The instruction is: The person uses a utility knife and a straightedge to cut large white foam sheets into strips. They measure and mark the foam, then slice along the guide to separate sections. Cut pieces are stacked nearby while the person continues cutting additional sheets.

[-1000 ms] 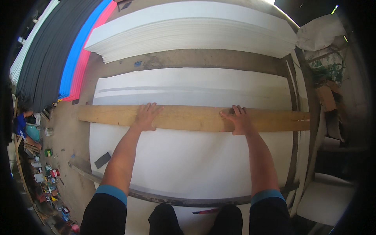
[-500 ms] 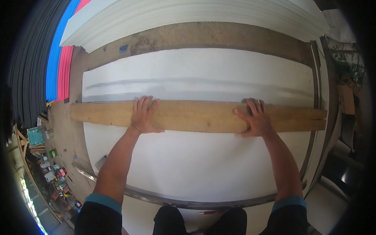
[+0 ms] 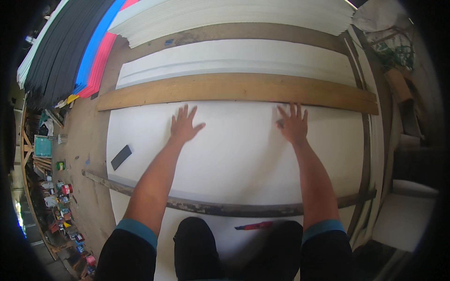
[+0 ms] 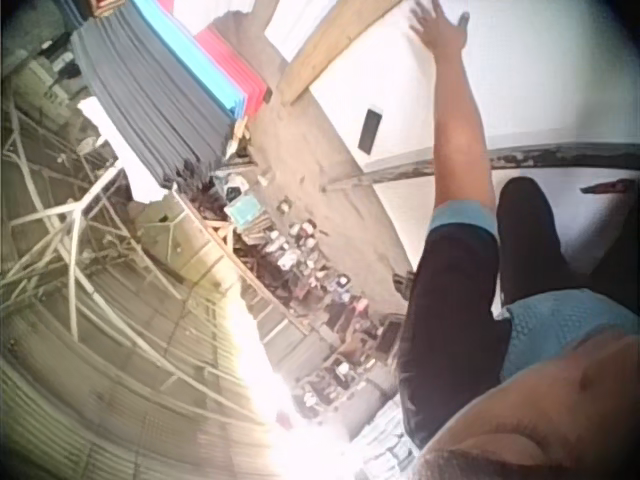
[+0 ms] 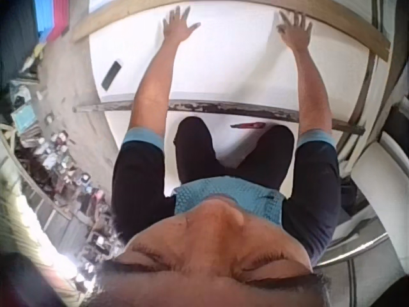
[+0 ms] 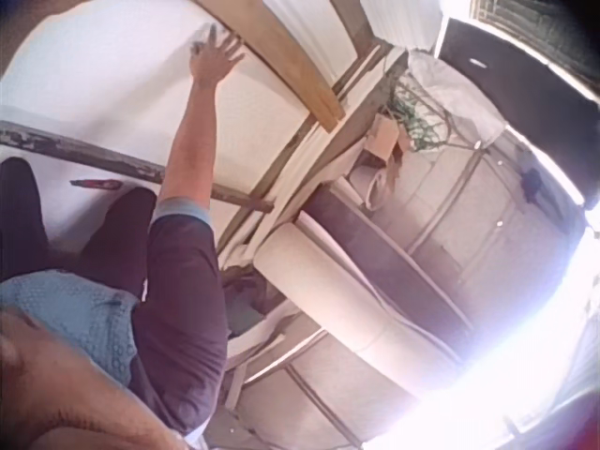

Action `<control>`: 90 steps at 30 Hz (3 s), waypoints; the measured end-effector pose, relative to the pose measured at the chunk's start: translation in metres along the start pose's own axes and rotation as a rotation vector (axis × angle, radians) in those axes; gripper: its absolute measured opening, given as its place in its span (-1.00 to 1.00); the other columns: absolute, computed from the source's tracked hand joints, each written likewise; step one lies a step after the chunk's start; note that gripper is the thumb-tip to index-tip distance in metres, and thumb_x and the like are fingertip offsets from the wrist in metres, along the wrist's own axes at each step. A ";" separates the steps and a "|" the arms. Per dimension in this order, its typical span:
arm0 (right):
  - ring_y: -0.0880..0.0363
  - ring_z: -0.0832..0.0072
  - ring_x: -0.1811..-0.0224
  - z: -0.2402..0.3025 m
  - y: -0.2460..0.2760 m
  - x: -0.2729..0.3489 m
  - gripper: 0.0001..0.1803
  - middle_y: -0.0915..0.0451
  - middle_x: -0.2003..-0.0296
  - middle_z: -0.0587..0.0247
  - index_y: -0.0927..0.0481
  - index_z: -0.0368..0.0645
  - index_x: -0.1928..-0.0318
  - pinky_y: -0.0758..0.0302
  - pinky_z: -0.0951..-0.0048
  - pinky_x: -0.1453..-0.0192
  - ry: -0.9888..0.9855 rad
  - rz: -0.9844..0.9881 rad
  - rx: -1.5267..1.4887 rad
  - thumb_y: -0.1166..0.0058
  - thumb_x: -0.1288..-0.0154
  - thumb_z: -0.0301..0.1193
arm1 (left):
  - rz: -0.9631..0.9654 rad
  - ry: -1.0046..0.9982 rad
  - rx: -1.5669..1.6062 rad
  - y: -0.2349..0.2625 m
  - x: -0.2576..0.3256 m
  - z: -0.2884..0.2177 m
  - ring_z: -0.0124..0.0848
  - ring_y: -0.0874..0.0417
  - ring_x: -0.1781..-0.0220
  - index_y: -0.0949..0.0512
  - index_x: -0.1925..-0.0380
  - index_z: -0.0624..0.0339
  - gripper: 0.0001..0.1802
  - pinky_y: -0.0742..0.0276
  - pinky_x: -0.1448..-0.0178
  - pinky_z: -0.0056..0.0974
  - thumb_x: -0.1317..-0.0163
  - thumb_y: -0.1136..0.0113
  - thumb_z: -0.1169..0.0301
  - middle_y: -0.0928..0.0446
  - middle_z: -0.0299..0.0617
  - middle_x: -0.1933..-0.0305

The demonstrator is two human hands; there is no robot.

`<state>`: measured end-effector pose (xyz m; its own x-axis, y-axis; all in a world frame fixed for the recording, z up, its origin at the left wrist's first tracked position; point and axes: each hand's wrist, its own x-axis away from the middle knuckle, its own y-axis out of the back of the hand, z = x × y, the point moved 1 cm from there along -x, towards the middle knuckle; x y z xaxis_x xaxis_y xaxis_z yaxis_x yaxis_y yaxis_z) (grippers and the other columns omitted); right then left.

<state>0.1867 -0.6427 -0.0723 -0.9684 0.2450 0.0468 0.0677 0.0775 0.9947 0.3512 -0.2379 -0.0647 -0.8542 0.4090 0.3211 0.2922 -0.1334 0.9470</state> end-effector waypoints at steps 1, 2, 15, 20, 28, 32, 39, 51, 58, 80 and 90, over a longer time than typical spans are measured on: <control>-0.15 0.01 -0.64 0.000 0.002 0.025 -0.16 -0.19 -0.60 0.04 -0.29 0.35 -0.59 -0.08 -0.29 -0.64 0.026 0.083 -0.021 -0.26 -0.36 0.08 | -0.007 -0.023 0.032 -0.010 0.026 -0.006 0.03 0.08 -0.78 -0.11 -0.66 -0.16 0.01 0.08 -0.70 0.35 -0.37 -0.07 -0.40 0.04 -0.01 -0.76; -0.22 0.02 -0.61 0.003 -0.001 0.055 -0.17 -0.23 -0.57 0.06 -0.28 0.29 -0.59 -0.15 -0.25 -0.62 0.055 0.176 -0.043 -0.25 -0.37 0.06 | 0.019 -0.063 0.044 -0.029 0.058 -0.007 0.04 0.08 -0.77 -0.15 -0.65 -0.14 -0.01 0.08 -0.70 0.35 -0.37 -0.08 -0.38 0.03 0.02 -0.76; -0.67 0.07 -0.18 0.060 0.015 0.316 -0.45 -0.62 -0.13 0.03 -0.58 -0.04 -0.15 -0.68 -0.02 -0.13 0.298 0.437 0.037 -0.35 -0.25 -0.06 | 0.014 -0.199 -0.031 -0.114 0.334 0.056 0.01 -0.35 -0.56 -0.40 -0.45 -0.07 -0.29 -0.29 -0.55 0.21 -0.36 -0.34 0.02 -0.40 0.03 -0.47; -0.74 0.11 -0.05 0.060 -0.008 0.319 -0.66 -0.71 0.08 0.12 -0.57 -0.10 -0.08 -0.69 0.07 -0.08 0.359 0.306 0.071 -0.19 -0.32 -0.36 | 0.064 -0.167 -0.118 -0.118 0.327 0.046 -0.03 -0.55 -0.34 -0.42 -0.34 -0.04 -0.49 -0.46 -0.41 0.17 -0.41 -0.19 0.47 -0.57 -0.04 -0.23; -0.71 0.08 0.01 0.020 0.048 0.200 -0.59 -0.69 0.10 0.06 -0.56 -0.13 -0.19 -0.66 0.07 -0.09 0.371 -0.042 -0.029 -0.08 -0.32 -0.49 | -0.108 -0.163 -0.075 -0.038 0.242 0.052 -0.03 -0.56 -0.29 -0.41 -0.38 -0.02 -0.41 -0.53 -0.25 0.11 -0.36 -0.29 0.40 -0.58 -0.05 -0.20; -0.61 0.04 -0.18 0.012 0.068 0.129 -0.41 -0.64 -0.05 0.04 -0.52 -0.11 -0.31 -0.61 0.09 -0.26 0.308 -0.025 -0.071 -0.21 -0.24 -0.56 | -0.146 -0.152 -0.105 -0.003 0.176 0.054 -0.05 -0.56 -0.28 -0.40 -0.38 -0.02 -0.35 -0.50 -0.29 0.05 -0.32 -0.40 0.31 -0.57 -0.07 -0.19; -0.59 0.10 -0.23 -0.022 0.044 0.064 -0.33 -0.63 -0.10 0.07 -0.45 -0.05 -0.40 -0.57 0.12 -0.34 0.219 0.049 -0.057 -0.18 -0.25 -0.60 | -0.084 -0.162 -0.029 0.021 0.080 0.023 -0.03 -0.53 -0.35 -0.39 -0.42 -0.02 -0.31 -0.47 -0.37 0.08 -0.31 -0.43 0.31 -0.55 -0.04 -0.25; -0.13 -0.04 -0.65 -0.005 -0.022 0.086 -0.18 -0.09 -0.64 -0.03 0.03 0.13 -0.70 -0.23 -0.02 -0.63 -0.131 0.167 0.066 0.08 -0.52 -0.43 | 0.184 0.031 -0.111 -0.026 0.087 -0.017 0.09 0.24 -0.80 0.29 -0.71 -0.34 0.21 0.05 -0.68 0.42 -0.30 -0.29 -0.26 0.33 -0.01 -0.80; -0.58 -0.06 -0.29 0.079 -0.047 0.218 -0.24 -0.37 -0.41 -0.38 -0.24 -0.20 -0.59 -0.62 0.07 -0.26 0.250 0.299 0.199 -0.09 -0.46 -0.26 | 0.412 -0.023 -0.016 -0.068 0.215 -0.092 0.06 0.22 -0.80 0.20 -0.70 -0.56 0.11 0.08 -0.75 0.16 -0.31 -0.25 -0.30 0.38 -0.07 -0.81; -0.73 -0.11 0.02 0.093 0.044 0.271 -0.66 -0.70 0.05 -0.08 -0.54 -0.14 -0.02 -0.65 -0.12 -0.07 0.120 0.299 -0.419 -0.13 -0.36 -0.21 | 0.121 0.041 0.432 -0.065 0.272 -0.107 -0.06 -0.57 -0.38 -0.66 -0.23 -0.07 -0.54 -0.48 -0.42 0.14 -0.35 -0.22 0.17 -0.62 -0.13 -0.29; -0.61 0.10 0.08 0.099 0.029 0.002 -0.81 -0.64 0.20 0.15 -0.57 -0.07 0.16 -0.55 0.05 0.01 0.160 -0.328 -0.357 -0.20 -0.37 -0.26 | -0.322 0.120 0.262 -0.027 0.021 -0.031 0.02 -0.11 -0.70 -0.50 -0.39 0.01 -0.41 -0.01 -0.70 0.18 -0.46 -0.18 0.03 -0.30 -0.01 -0.60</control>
<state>0.2105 -0.5439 -0.0522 -0.9514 0.1102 -0.2875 -0.3053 -0.2162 0.9274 0.3119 -0.2541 -0.0831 -0.9591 0.2823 0.0226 0.0889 0.2241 0.9705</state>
